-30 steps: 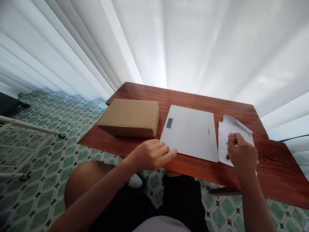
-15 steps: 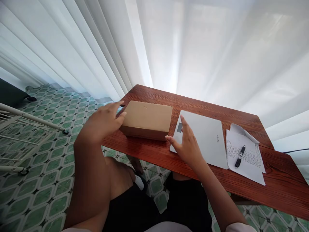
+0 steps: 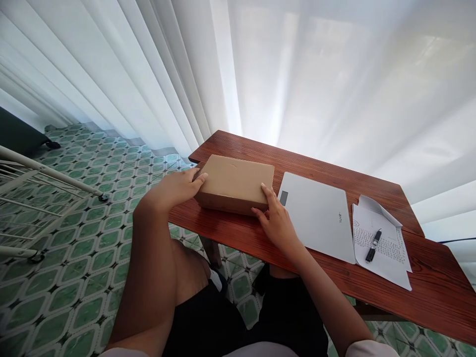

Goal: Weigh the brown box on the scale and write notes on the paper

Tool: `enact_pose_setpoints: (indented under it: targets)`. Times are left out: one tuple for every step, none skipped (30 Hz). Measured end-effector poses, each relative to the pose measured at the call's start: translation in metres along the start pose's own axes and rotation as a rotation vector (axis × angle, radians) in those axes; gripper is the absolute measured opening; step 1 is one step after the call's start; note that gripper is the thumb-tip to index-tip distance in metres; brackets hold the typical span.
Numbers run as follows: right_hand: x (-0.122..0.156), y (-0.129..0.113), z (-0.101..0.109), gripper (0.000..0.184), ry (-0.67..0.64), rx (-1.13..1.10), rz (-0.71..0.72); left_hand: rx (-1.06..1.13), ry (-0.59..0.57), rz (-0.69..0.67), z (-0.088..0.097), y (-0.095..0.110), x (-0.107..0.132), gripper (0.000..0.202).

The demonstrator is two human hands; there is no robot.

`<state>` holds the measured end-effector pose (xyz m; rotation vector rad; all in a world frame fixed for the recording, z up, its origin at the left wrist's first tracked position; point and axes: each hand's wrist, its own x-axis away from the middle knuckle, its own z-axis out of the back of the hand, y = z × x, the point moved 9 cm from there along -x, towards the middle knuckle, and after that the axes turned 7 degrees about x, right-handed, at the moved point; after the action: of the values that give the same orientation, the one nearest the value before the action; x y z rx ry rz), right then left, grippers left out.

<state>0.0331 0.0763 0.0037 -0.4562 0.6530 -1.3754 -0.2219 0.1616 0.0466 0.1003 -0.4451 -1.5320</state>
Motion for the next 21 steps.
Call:
enact_pose_setpoints:
  targets:
    - [0.0,0.0,-0.001,0.068,0.011,-0.01,-0.001,-0.003,-0.009,0.002,-0.001,0.001,0.0,0.062]
    - [0.0,0.0,-0.001,0.067,0.019,-0.015,0.002,-0.006,-0.012,0.005,-0.001,0.001,0.001,0.061]
    - [0.0,-0.001,-0.002,0.066,0.023,-0.015,0.007,-0.008,-0.009,0.008,-0.001,0.002,0.001,0.06]
    - [0.0,-0.001,-0.003,0.065,0.025,-0.014,0.013,-0.012,0.0,0.012,0.0,0.002,0.0,0.06]
    - [0.0,-0.002,-0.003,0.063,0.026,-0.015,0.018,-0.015,0.012,0.013,0.0,0.003,0.0,0.059]
    - [0.0,-0.001,-0.004,0.062,0.027,-0.02,0.021,-0.018,0.021,0.01,0.0,0.004,-0.001,0.059]
    - [0.0,-0.001,-0.004,0.062,0.031,-0.028,0.025,-0.018,0.026,0.008,0.0,0.005,-0.002,0.058]
    - [0.0,-0.001,-0.004,0.062,0.038,-0.036,0.029,-0.019,0.029,0.004,-0.001,0.006,-0.003,0.058]
    - [0.0,-0.001,-0.003,0.063,0.048,-0.041,0.034,-0.02,0.031,0.0,-0.001,0.006,-0.005,0.057]
    - [0.0,-0.001,-0.003,0.064,0.059,-0.044,0.039,-0.023,0.031,-0.005,-0.002,0.007,-0.006,0.056]
    - [0.0,-0.002,-0.003,0.064,0.069,-0.045,0.043,-0.029,0.03,-0.009,-0.002,0.008,-0.007,0.055]
    - [0.0,-0.002,-0.002,0.064,0.077,-0.048,0.045,-0.037,0.028,-0.009,-0.002,0.009,-0.008,0.054]
    - [0.001,-0.002,-0.002,0.065,0.081,-0.052,0.043,-0.046,0.027,-0.006,-0.002,0.009,-0.009,0.052]
    - [0.001,-0.003,-0.003,0.065,0.083,-0.057,0.039,-0.053,0.024,-0.003,-0.002,0.009,-0.01,0.051]
    - [0.001,-0.003,-0.003,0.065,0.083,-0.064,0.034,-0.058,0.024,0.004,-0.002,0.009,-0.011,0.05]
    - [0.001,-0.004,-0.003,0.065,0.083,-0.07,0.03,-0.061,0.025,0.011,-0.002,0.008,-0.011,0.05]
    - [0.002,-0.005,-0.003,0.066,0.08,-0.074,0.027,-0.061,0.028,0.013,-0.002,0.008,-0.012,0.05]
    - [0.002,-0.006,-0.003,0.066,0.077,-0.077,0.023,-0.061,0.032,0.011,-0.002,0.007,-0.013,0.051]
    - [0.002,-0.007,-0.003,0.066,0.074,-0.077,0.018,-0.059,0.038,0.004,-0.002,0.007,-0.013,0.051]
    - [0.002,-0.007,-0.002,0.066,0.071,-0.077,0.013,-0.057,0.045,-0.005,-0.002,0.007,-0.014,0.052]
    - [0.002,-0.007,-0.002,0.066,0.069,-0.077,0.009,-0.054,0.052,-0.013,-0.002,0.006,-0.014,0.052]
